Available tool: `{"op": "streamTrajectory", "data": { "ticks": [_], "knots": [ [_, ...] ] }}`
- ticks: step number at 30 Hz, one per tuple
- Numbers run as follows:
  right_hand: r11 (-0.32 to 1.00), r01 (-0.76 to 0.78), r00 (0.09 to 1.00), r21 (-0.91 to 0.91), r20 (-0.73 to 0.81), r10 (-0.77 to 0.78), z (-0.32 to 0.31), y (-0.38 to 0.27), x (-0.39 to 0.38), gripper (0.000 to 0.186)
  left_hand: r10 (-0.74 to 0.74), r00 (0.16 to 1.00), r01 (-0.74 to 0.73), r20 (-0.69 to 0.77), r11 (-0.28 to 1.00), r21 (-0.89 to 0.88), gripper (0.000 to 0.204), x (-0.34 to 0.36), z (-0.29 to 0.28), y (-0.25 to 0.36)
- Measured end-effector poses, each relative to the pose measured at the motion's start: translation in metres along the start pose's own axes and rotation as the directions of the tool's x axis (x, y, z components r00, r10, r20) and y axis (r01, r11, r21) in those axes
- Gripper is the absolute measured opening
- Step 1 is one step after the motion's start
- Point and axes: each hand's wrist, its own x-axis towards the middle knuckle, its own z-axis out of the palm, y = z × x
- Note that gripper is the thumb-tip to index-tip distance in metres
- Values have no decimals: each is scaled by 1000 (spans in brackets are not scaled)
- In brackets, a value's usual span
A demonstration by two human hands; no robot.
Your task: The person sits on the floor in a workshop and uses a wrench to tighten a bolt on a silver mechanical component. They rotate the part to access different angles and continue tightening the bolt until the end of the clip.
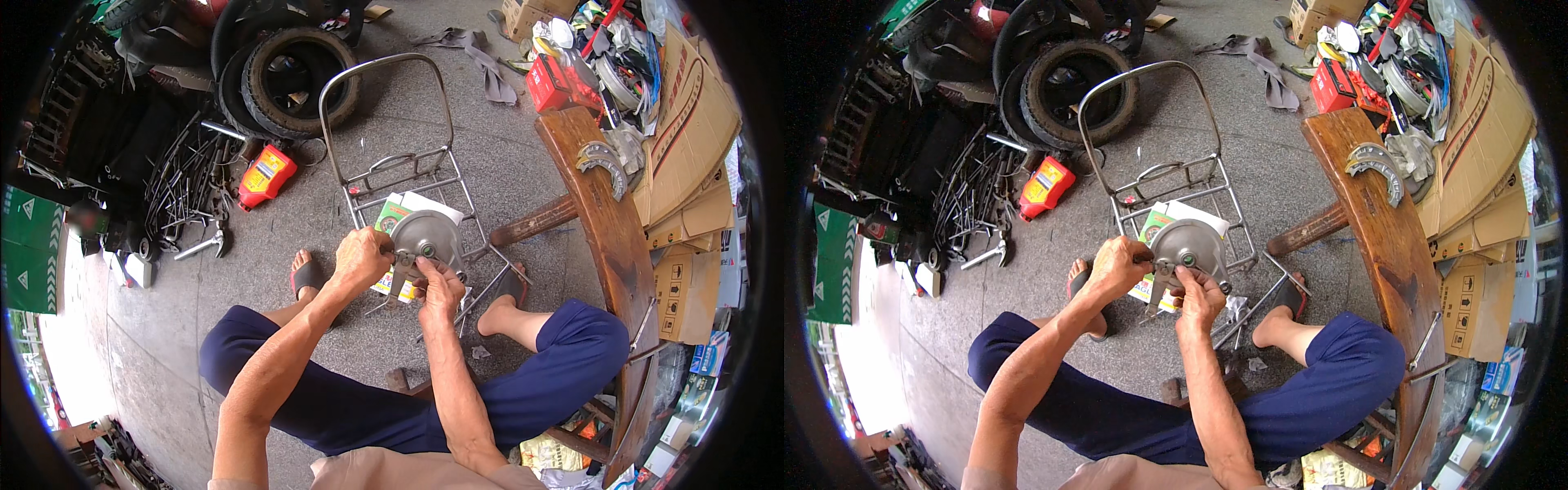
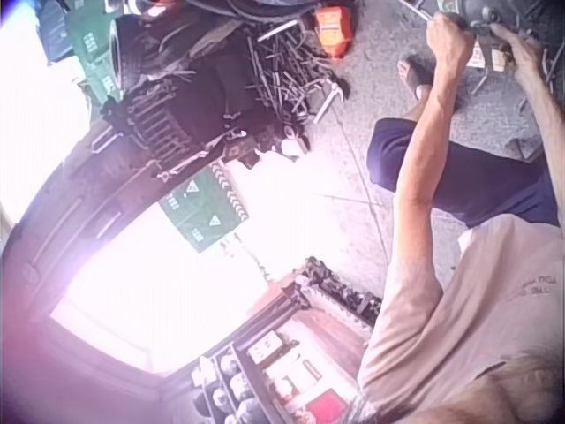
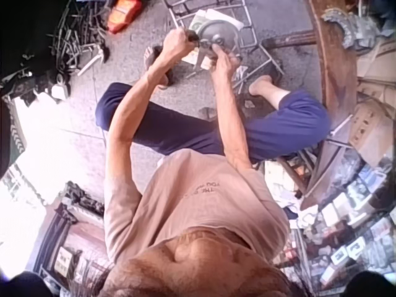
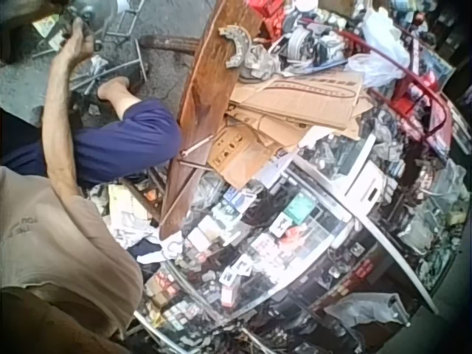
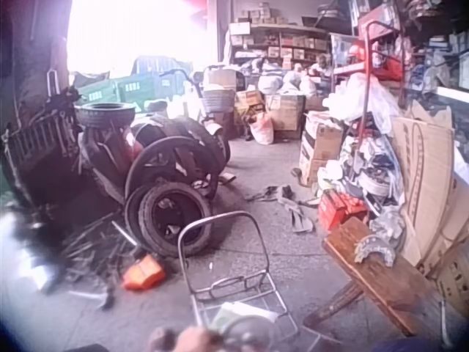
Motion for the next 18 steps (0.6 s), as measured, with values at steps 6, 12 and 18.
{"op": "streamTrajectory", "data": {
  "ticks": [6,12,18],
  "knots": [
    [998,44,999,-40,10,-44,0,8,6,18,-37,998,37,-47,999,-1,22,2,6,-8],
    [1000,-5,1000,25,-26,6,2,5,4,18,-193,981,193,2,980,37,29,3,9,-5],
    [993,-117,993,25,-28,118,1,-1,8,22,-130,991,131,-34,991,9,26,3,12,-9]
  ]
}}
